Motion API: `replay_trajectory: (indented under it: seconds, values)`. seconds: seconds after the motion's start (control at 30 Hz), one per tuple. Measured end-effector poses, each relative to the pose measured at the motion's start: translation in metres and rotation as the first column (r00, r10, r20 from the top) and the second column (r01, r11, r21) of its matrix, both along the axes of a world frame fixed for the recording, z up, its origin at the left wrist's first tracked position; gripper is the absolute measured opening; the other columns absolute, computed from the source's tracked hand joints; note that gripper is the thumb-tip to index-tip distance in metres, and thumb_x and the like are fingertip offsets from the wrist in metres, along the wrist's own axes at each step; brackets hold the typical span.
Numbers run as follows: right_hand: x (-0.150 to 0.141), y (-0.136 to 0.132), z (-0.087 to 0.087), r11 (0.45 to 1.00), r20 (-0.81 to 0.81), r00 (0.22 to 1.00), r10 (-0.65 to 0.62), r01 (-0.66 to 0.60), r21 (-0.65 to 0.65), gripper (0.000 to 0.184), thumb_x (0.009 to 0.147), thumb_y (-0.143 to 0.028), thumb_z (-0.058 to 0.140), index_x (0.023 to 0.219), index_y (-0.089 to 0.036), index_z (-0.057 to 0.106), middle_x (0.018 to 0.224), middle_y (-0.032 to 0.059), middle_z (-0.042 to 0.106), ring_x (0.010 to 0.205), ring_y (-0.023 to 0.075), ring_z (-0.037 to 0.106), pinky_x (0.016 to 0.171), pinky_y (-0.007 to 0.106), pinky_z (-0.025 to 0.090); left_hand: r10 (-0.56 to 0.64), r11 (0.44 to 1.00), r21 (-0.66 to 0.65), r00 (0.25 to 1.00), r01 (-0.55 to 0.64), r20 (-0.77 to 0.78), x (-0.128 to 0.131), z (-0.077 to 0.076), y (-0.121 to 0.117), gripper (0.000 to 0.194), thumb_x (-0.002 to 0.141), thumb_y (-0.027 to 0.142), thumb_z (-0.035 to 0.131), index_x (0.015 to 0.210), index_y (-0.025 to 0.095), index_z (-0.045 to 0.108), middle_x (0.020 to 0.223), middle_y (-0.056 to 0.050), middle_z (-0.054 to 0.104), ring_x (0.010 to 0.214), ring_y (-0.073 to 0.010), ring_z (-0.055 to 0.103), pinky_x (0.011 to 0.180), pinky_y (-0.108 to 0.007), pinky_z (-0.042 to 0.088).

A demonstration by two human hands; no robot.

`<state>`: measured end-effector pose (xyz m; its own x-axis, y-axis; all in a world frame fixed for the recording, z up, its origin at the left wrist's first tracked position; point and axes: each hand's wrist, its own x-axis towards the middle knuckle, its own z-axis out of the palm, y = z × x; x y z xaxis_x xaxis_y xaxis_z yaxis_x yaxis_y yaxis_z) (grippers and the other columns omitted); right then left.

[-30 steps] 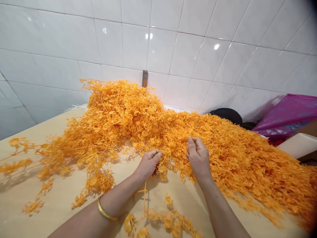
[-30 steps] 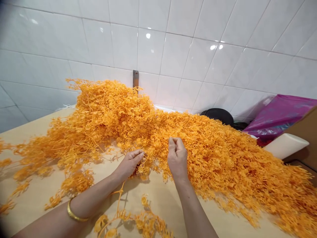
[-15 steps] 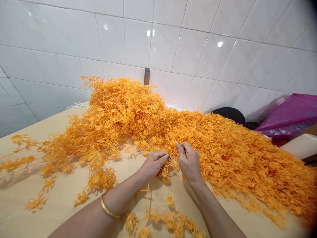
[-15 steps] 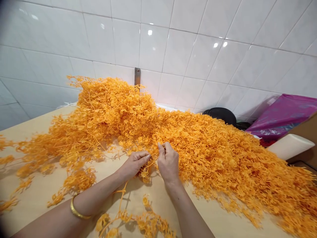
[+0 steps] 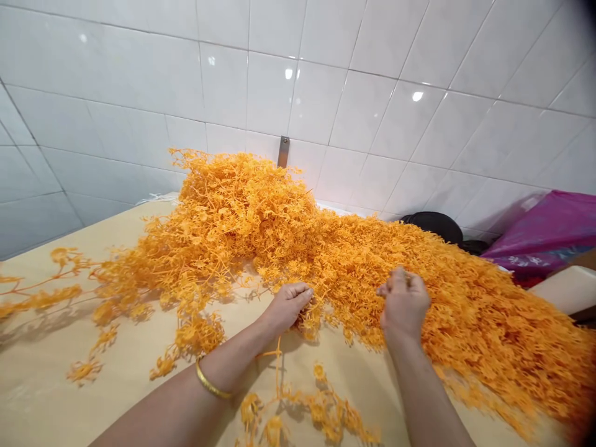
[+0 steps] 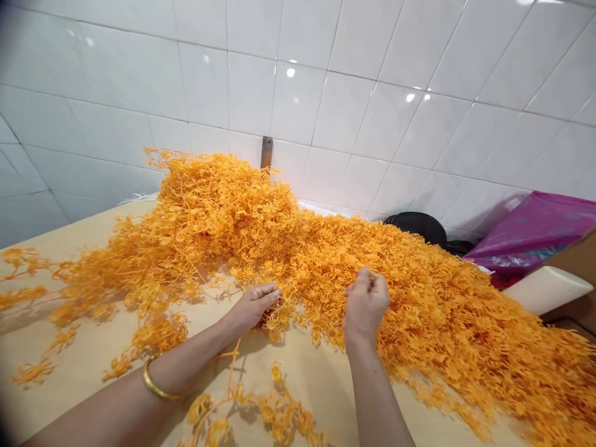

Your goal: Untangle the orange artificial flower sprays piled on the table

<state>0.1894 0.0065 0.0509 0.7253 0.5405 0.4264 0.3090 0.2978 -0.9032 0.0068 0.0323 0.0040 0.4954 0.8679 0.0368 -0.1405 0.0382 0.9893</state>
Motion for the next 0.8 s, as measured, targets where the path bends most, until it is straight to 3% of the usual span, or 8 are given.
replay_trajectory:
  seconds: [0.07,0.13,0.23,0.33,0.4,0.5,0.6,0.8]
  values:
    - [-0.003,0.0,-0.006,0.988,0.325,0.945,-0.049,0.093,-0.119,0.024,0.073,-0.04,0.048,0.08,-0.018,0.05,0.07,0.002,0.046,0.06,0.0135,0.045,0.057,0.03,0.039,-0.012,0.999,-0.035,1.0,0.012,0.015,0.0,0.001,-0.001,0.035,0.068,0.048,0.051,0.059,0.016,0.043,0.044,0.006,0.034,0.033,-0.0028,0.028,0.034,-0.017,0.021]
    - [-0.01,-0.001,-0.01,0.967,0.601,0.792,-0.102,0.22,-0.125,0.027,0.071,-0.037,0.051,0.087,-0.016,0.055,0.091,0.0104,0.048,0.081,0.0214,0.046,0.07,0.037,0.037,-0.024,0.996,-0.084,0.999,0.028,0.043,0.0,0.003,-0.002,0.033,0.068,0.048,0.052,0.063,0.016,0.046,0.045,0.005,0.039,0.033,-0.0041,0.033,0.034,-0.017,0.025]
    - [-0.02,-0.005,-0.012,0.973,0.732,0.676,-0.087,0.215,-0.083,0.022,0.075,-0.033,0.046,0.084,-0.016,0.057,0.097,0.012,0.05,0.093,0.0254,0.042,0.078,0.041,0.033,-0.031,0.99,-0.13,0.99,0.049,0.135,-0.001,0.011,-0.004,0.031,0.068,0.045,0.054,0.067,0.015,0.05,0.055,0.001,0.049,0.042,-0.0067,0.044,0.039,-0.018,0.032]
    - [-0.031,-0.01,-0.009,0.975,0.594,0.778,0.207,-0.113,-0.192,0.023,0.08,-0.034,0.041,0.075,-0.017,0.056,0.077,0.0067,0.054,0.075,0.0186,0.048,0.069,0.033,0.038,0.036,0.99,-0.138,0.964,0.0,0.262,-0.002,0.024,-0.002,0.025,0.068,0.039,0.058,0.068,0.014,0.053,0.067,-0.002,0.054,0.058,-0.0087,0.051,0.053,-0.02,0.039]
    - [-0.04,-0.012,-0.007,0.89,0.381,0.808,0.449,-0.369,-0.267,0.023,0.077,-0.038,0.046,0.079,-0.017,0.055,0.075,0.0054,0.055,0.067,0.0159,0.05,0.062,0.029,0.04,0.094,0.992,-0.106,0.943,-0.063,0.318,-0.002,0.035,0.0,0.021,0.068,0.035,0.058,0.068,0.013,0.055,0.069,-0.002,0.055,0.063,-0.0085,0.051,0.062,-0.02,0.039]
    - [-0.053,-0.015,-0.005,0.715,0.09,0.72,0.689,-0.652,-0.253,0.033,0.071,-0.04,0.055,0.094,-0.017,0.053,0.087,0.0063,0.057,0.073,0.0159,0.052,0.062,0.027,0.042,0.113,0.993,-0.013,0.945,-0.115,0.307,0.002,0.05,0.004,0.018,0.068,0.032,0.058,0.068,0.013,0.058,0.069,-0.001,0.054,0.066,-0.0084,0.048,0.065,-0.02,0.037]
    - [-0.057,-0.016,-0.004,0.602,-0.055,0.616,0.785,-0.782,-0.16,0.032,0.071,-0.038,0.055,0.096,-0.018,0.053,0.081,0.0038,0.056,0.072,0.0141,0.051,0.062,0.025,0.042,0.054,0.994,0.076,0.969,-0.075,0.243,0.007,0.062,0.006,0.023,0.069,0.036,0.055,0.071,0.014,0.059,0.072,-0.002,0.054,0.07,-0.0103,0.047,0.067,-0.021,0.035]
    - [-0.042,-0.009,-0.01,0.723,-0.214,0.705,0.676,-0.69,0.013,0.018,0.07,-0.036,0.056,0.074,-0.018,0.054,0.072,-0.0007,0.049,0.059,0.0087,0.042,0.052,0.02,0.037,0.301,0.944,0.155,0.952,-0.291,-0.049,0.004,0.071,-0.006,0.035,0.069,0.05,0.048,0.076,0.017,0.055,0.077,-0.002,0.054,0.074,-0.0128,0.045,0.062,-0.022,0.033]
